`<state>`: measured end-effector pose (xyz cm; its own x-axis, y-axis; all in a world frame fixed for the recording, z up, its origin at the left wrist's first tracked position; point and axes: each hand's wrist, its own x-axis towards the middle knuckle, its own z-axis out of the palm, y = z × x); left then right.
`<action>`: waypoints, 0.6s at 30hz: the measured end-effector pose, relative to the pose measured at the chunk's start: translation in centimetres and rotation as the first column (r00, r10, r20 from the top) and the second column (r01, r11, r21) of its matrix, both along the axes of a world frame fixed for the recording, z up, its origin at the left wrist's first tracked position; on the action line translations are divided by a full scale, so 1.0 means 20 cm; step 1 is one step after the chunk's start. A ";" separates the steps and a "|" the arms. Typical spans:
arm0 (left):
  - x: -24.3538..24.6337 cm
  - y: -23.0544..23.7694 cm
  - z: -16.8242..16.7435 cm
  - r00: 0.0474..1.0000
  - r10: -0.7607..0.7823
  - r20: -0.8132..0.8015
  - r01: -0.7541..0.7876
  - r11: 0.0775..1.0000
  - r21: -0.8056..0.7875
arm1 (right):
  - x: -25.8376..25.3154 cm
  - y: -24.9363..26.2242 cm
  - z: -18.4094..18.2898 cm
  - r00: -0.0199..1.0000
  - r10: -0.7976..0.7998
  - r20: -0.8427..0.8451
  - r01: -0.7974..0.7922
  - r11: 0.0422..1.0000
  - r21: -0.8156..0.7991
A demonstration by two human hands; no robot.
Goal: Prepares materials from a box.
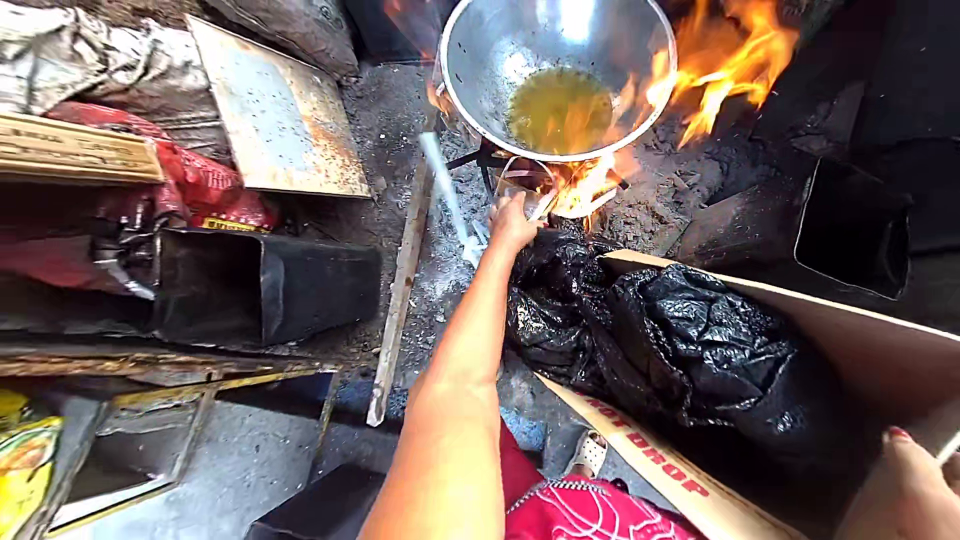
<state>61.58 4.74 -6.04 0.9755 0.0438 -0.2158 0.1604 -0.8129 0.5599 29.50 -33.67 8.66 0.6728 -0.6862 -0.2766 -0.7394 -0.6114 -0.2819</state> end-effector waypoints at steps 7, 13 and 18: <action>-0.96 -0.18 -0.30 0.692 0.666 -0.279 -0.721 0.657 -0.218 | 0.04 0.04 0.03 0.999 0.033 -0.031 -0.033 0.999 -0.006; -0.72 -0.11 -0.52 0.653 0.546 -0.525 -0.658 0.752 -0.036 | 0.12 0.16 0.07 0.990 0.144 0.002 -0.144 0.990 -0.009; -0.34 -0.09 -0.44 0.746 0.502 -0.436 -0.607 0.782 -0.138 | 0.29 0.32 0.12 0.987 0.158 0.011 -0.158 0.987 -0.019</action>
<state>54.72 2.97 -14.89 0.6428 0.4448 -0.6237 0.7657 -0.3493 0.5401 35.34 -27.35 11.03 0.7763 -0.5761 -0.2558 -0.6299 -0.7251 -0.2782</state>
